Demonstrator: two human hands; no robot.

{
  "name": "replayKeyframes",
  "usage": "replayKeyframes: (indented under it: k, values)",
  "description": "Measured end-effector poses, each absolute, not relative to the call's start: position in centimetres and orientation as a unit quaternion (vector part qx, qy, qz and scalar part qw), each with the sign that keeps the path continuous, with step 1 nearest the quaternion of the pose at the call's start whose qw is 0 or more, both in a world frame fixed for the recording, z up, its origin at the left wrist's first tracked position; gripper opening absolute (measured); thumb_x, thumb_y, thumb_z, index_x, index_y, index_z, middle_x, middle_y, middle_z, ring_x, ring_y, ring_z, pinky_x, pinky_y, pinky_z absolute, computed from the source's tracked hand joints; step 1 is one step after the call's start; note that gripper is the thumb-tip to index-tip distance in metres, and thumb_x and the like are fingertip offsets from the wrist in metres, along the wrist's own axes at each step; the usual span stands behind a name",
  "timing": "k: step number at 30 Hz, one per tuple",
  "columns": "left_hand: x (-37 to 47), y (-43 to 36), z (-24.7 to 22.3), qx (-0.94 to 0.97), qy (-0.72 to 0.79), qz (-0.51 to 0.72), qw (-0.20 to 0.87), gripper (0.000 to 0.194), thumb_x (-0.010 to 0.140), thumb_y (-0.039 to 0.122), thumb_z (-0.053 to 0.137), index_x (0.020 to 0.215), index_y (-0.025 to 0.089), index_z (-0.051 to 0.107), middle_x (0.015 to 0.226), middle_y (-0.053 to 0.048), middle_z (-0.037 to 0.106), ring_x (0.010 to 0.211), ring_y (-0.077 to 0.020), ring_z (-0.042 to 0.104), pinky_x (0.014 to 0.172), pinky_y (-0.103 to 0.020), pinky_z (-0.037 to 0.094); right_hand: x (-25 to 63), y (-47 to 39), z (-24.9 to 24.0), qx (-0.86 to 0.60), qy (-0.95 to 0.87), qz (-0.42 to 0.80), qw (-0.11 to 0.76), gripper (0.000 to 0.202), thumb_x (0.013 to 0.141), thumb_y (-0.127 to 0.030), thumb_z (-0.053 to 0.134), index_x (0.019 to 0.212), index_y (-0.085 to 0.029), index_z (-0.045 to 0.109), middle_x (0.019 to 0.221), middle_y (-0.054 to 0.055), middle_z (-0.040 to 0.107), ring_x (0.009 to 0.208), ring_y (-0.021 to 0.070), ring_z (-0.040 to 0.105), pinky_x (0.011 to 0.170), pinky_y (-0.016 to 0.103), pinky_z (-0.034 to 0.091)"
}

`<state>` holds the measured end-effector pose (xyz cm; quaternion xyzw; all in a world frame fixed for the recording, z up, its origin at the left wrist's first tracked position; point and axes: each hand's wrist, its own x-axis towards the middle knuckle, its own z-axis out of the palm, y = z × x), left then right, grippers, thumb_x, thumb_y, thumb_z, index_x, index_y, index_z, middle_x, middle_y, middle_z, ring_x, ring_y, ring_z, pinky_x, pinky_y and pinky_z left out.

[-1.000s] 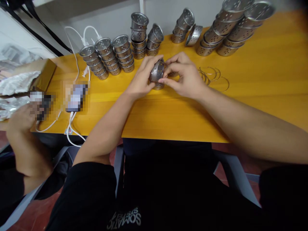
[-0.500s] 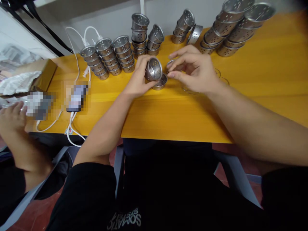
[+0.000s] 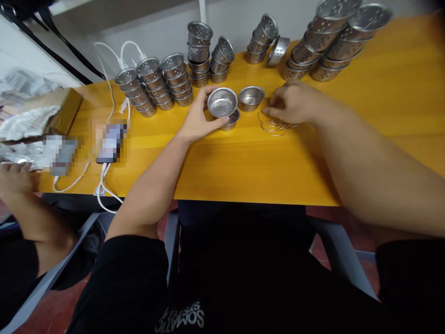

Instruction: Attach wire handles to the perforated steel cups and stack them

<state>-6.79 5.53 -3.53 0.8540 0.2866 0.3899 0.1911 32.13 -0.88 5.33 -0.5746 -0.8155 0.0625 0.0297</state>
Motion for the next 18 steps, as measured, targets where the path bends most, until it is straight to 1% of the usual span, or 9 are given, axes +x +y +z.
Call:
replayKeyframes:
  k: [1,3,5,7,9,11,14,17,18]
  values:
    - [-6.5,5.4,-3.6,0.856,0.284,0.385,0.196,0.136,0.096,0.122,0.077,0.194,0.034,0.041,0.183,-0.019,0.069,0.172,-0.0450,0.074,0.150,-0.064,0.059,32.0,-1.0,5.3,-0.586,-0.807,0.065,0.025,0.021,0.127,-0.036,0.081,0.134,-0.017,0.088,0.131,0.026,0.089,0.129,0.0417,0.076,0.110,0.051,0.059]
    - [-6.2,5.1,-3.6,0.858,0.285,0.376,0.203,0.139,0.094,0.122,0.080,0.194,0.033,0.041,0.185,-0.020,0.067,0.176,-0.0466,0.073,0.152,-0.065,0.057,31.7,-1.3,5.4,-0.602,-0.795,0.067,0.030,0.023,0.126,-0.037,0.082,0.136,-0.018,0.090,0.132,0.026,0.088,0.136,0.0437,0.075,0.112,0.051,0.059]
    - [-6.0,4.8,-3.3,0.860,0.290,0.366,0.207,0.141,0.093,0.121,0.082,0.196,0.033,0.040,0.191,-0.021,0.064,0.180,-0.0482,0.069,0.155,-0.066,0.055,31.4,-1.7,5.5,-0.606,-0.792,0.063,0.050,0.026,0.127,-0.038,0.081,0.139,-0.017,0.091,0.135,0.027,0.086,0.148,0.0463,0.070,0.120,0.053,0.059]
    - [-6.1,4.5,-2.9,0.861,0.295,0.353,0.215,0.139,0.095,0.119,0.082,0.197,0.033,0.042,0.195,-0.021,0.062,0.183,-0.0487,0.067,0.157,-0.067,0.052,31.0,-2.2,5.7,-0.604,-0.791,0.053,0.082,0.031,0.127,-0.036,0.078,0.145,-0.014,0.090,0.148,0.032,0.083,0.157,0.0476,0.067,0.130,0.055,0.057]
    - [-6.1,4.1,-2.6,0.864,0.298,0.338,0.225,0.136,0.097,0.118,0.081,0.195,0.031,0.046,0.196,-0.022,0.064,0.185,-0.0490,0.065,0.159,-0.068,0.050,30.5,-2.9,6.1,-0.603,-0.787,0.044,0.120,0.035,0.127,-0.036,0.074,0.149,-0.013,0.088,0.162,0.036,0.076,0.161,0.0480,0.066,0.139,0.056,0.053]
    - [-6.1,3.9,-2.5,0.866,0.295,0.326,0.237,0.135,0.098,0.117,0.081,0.194,0.027,0.049,0.194,-0.024,0.066,0.185,-0.0497,0.065,0.160,-0.068,0.049,29.9,-3.5,6.6,-0.593,-0.789,0.041,0.157,0.033,0.127,-0.036,0.070,0.148,-0.016,0.087,0.168,0.034,0.073,0.164,0.0465,0.065,0.146,0.055,0.049]
    - [-6.0,3.7,-2.8,0.865,0.291,0.321,0.253,0.137,0.099,0.117,0.081,0.193,0.022,0.048,0.194,-0.028,0.066,0.185,-0.0496,0.065,0.159,-0.066,0.049,28.8,-4.5,7.2,-0.543,-0.815,0.048,0.194,0.034,0.125,-0.040,0.064,0.144,-0.021,0.085,0.164,0.030,0.075,0.162,0.0440,0.067,0.147,0.054,0.050]
    - [-5.9,3.8,-3.0,0.862,0.300,0.320,0.255,0.135,0.101,0.116,0.080,0.192,0.023,0.048,0.193,-0.027,0.065,0.182,-0.0486,0.067,0.159,-0.066,0.050,27.7,-5.5,7.5,-0.475,-0.846,0.086,0.228,0.046,0.125,-0.047,0.061,0.154,-0.021,0.084,0.159,0.029,0.079,0.157,0.0445,0.072,0.144,0.058,0.055]
    - [-5.9,3.8,-3.0,0.861,0.304,0.319,0.253,0.134,0.101,0.115,0.080,0.193,0.023,0.048,0.193,-0.027,0.066,0.182,-0.0487,0.067,0.159,-0.068,0.049,27.4,-5.8,7.4,-0.454,-0.851,0.106,0.240,0.049,0.126,-0.052,0.061,0.160,-0.024,0.083,0.160,0.027,0.080,0.155,0.0447,0.074,0.144,0.060,0.056]
